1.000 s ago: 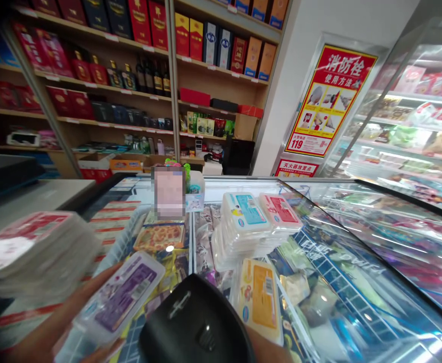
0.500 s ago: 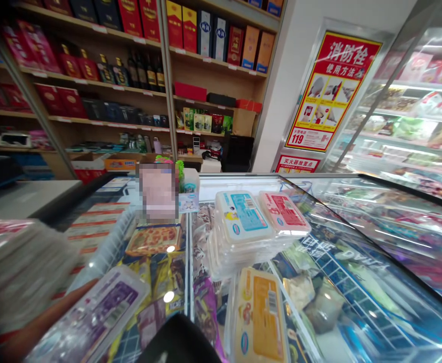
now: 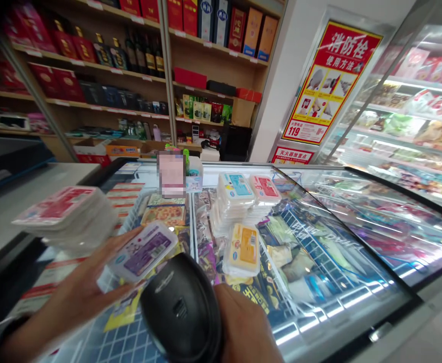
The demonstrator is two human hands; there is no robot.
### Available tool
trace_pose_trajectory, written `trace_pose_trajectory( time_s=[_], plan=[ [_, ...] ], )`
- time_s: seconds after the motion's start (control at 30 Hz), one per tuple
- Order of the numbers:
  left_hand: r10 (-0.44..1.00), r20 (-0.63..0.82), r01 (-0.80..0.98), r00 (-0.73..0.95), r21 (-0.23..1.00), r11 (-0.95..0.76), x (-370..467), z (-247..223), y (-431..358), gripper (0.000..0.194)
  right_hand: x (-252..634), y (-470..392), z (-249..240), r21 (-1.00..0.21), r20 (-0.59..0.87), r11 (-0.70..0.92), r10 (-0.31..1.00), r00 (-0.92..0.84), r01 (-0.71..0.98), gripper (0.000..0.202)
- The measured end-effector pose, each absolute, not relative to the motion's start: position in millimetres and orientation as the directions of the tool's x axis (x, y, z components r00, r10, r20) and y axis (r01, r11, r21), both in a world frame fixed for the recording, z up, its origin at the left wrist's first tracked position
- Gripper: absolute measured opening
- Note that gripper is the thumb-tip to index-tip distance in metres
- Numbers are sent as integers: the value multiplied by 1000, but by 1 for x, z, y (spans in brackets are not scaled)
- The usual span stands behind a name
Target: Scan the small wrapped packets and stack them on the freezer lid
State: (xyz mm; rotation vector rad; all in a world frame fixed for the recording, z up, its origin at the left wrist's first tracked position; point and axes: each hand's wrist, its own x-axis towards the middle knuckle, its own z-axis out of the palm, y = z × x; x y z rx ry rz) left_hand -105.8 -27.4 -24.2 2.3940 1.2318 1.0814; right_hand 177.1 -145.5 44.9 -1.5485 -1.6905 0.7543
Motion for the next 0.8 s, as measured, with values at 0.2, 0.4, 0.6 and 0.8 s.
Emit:
trace_pose_trajectory(
  time_s=[0.2,0.4,0.6,0.8],
  plan=[
    [700,531,522,477,469,-712,-101,-6,-38,73,165,-184,58,-725,221,201,974,-54,659,12],
    [590,600,466,540,371,-803,-100,2,-45,71,150,-219,66,-686,261,156,964,40,710,13],
    [525,612,420,591,322,-848,-96,1,-45,72,140,-237,73,-672,275,122,957,93,731,13],
    [509,629,392,588,329,-859,-93,9,-51,68,136,-248,76,-656,269,94,956,115,749,10]
  ],
)
